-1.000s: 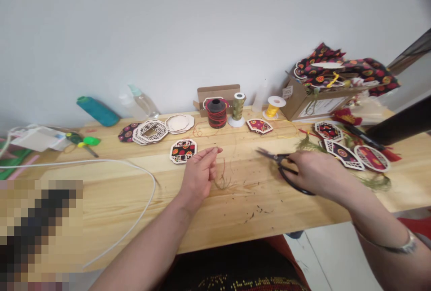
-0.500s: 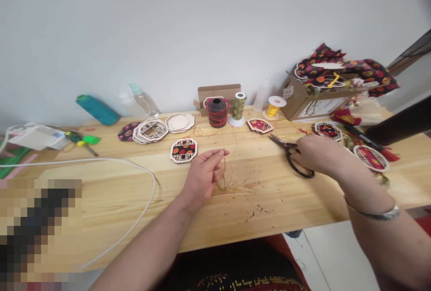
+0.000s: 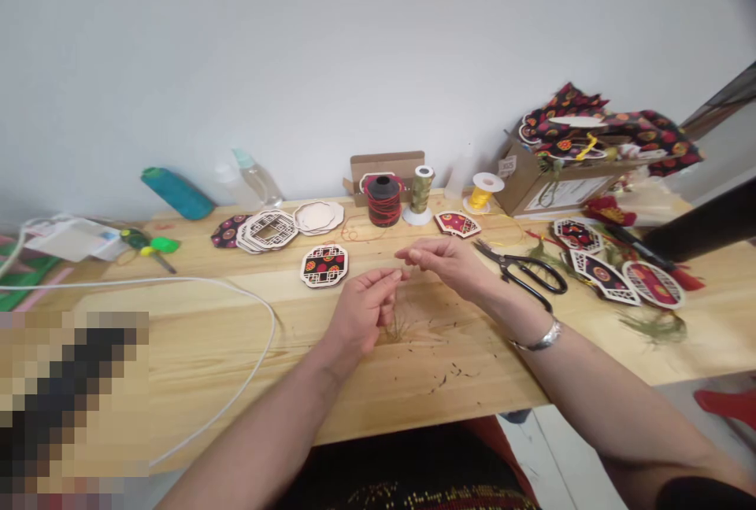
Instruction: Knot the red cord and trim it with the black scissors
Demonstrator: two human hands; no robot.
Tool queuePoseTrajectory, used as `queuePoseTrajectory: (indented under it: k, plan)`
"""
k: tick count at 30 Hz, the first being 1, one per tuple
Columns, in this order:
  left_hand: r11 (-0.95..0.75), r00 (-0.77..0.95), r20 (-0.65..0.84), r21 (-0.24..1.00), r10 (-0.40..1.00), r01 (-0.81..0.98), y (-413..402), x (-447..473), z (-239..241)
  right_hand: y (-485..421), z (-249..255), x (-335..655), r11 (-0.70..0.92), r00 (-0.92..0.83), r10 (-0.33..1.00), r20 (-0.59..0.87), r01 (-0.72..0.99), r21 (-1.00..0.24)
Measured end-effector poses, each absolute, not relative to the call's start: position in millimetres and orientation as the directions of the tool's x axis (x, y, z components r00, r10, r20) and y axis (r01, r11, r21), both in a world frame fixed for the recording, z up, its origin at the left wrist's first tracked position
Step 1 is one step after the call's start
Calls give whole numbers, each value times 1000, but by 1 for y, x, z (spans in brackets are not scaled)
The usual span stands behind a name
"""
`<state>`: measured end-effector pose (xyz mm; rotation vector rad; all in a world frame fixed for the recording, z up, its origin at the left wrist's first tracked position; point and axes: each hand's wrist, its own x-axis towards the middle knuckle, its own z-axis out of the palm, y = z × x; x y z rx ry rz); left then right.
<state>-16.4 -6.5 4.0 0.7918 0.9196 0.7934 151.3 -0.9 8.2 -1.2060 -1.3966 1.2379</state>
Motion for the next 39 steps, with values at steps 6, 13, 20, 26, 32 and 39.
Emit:
queuePoseTrajectory:
  k: [6,13,20,26,32,39]
  plan:
    - [480,380,-372,842,847,-245,-8,-16,5,-3,8,147,36,-129,991,32,32,-999]
    - [474,381,-365,846,849,-245,-7,-16,2,-4,7,144,223,-102,972,210,142,-964]
    - [537,422,-395,789,816,-299,-6,-16,5,-7,7,143,260,-72,965,251,348,-901]
    - [588,427,-438,736,791,-334,-4,-15,8,-6,8,145,268,-71,962,265,456,-849]
    - [553,398,-418,766,816,-328,-6,-15,6,-6,8,147,282,-66,956,287,483,-829]
    - [513,417,-372,804,829,-302,-4,-16,6,-5,8,149,271,-68,960,273,485,-831]
